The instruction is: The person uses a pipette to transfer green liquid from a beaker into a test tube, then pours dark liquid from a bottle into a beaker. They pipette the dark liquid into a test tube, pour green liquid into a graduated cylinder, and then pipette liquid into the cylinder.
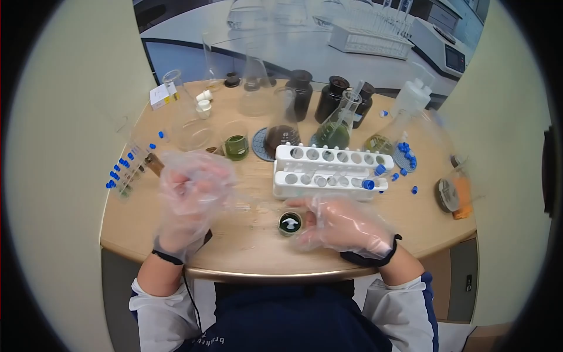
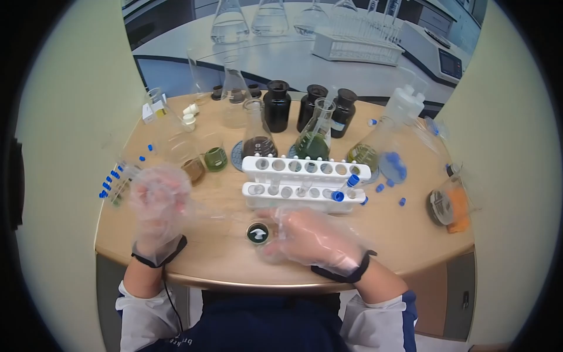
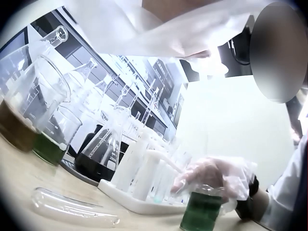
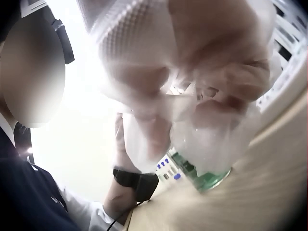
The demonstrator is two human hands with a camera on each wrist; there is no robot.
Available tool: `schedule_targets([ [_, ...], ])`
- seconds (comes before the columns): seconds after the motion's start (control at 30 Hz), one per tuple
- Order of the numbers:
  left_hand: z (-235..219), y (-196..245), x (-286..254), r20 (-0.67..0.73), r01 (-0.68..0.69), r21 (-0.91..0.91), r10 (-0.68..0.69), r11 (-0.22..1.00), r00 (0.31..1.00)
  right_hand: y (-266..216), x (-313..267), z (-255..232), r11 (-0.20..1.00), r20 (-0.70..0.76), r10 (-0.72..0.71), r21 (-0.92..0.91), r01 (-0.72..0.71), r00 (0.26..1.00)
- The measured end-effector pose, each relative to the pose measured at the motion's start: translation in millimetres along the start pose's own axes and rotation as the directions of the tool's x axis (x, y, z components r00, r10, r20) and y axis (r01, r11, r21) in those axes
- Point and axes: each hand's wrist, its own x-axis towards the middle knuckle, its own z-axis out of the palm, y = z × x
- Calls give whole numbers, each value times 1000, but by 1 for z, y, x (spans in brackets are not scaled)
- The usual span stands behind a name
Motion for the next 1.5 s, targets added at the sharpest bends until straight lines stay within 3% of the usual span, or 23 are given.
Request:
schedule_targets([
  [0.13, -7, -3, 3, -72, -75, 31, 77, 997, 994, 4, 10, 3, 984, 92, 24, 176, -40, 995],
  [0.27, -14, -2, 6, -72, -49, 81, 55, 996, 996, 9, 13, 4, 945, 149, 10, 322, -58, 989],
  [0.37, -18, -3, 5, -90, -51, 118, 62, 992, 994, 15, 13, 7, 983, 66, -107, 155, 96, 992],
  [0.47, -21, -7, 5, -114, -52, 144, 69, 988, 991, 14, 6, 6, 976, 45, -149, 165, 140, 988],
  [0.57, -20, -7, 5, -111, -48, 157, 66, 986, 992, 2, -8, -1, 966, 47, -104, 244, 90, 993],
  [0.67, -18, -6, 5, -149, 14, 201, 17, 979, 989, -2, -27, -10, 972, -100, -148, 170, 163, 984],
  [0.77, -14, -3, 8, -186, 166, 279, -116, 946, 976, -10, -61, -38, 993, -210, -30, 108, 53, 977],
  [0.83, 0, -3, 10, -226, 253, 330, -184, 909, 957, -4, -86, -56, 997, -378, -55, 32, 72, 924],
  [0.93, -2, -8, 13, -171, 286, 267, -247, 920, 954, 12, -124, -85, 990, -599, -137, -68, 120, 789],
  [1.0, 0, -6, 12, -245, 385, 284, -321, 878, 915, 24, -153, -100, 994, -729, 62, -19, -111, 682],
  [1.07, 0, -4, 10, -269, 406, 290, -334, 867, 904, 30, -172, -109, 963, -833, 258, 263, -59, 490],
  [1.2, -2, -13, 5, -266, 355, 292, -281, 888, 922, 97, -247, -181, 991, -833, 125, 135, -22, 538],
  [1.27, -4, -14, 5, -270, 367, 303, -290, 880, 918, 96, -252, -196, 979, -849, 165, 80, -187, 502],
  [1.33, -7, -14, 6, -240, 387, 312, -322, 868, 916, 86, -245, -203, 880, -895, 246, 45, -473, 371],
  [1.5, -9, -14, 4, -233, 382, 339, -316, 860, 920, 73, -240, -215, 628, -891, 247, -151, -764, 380],
])
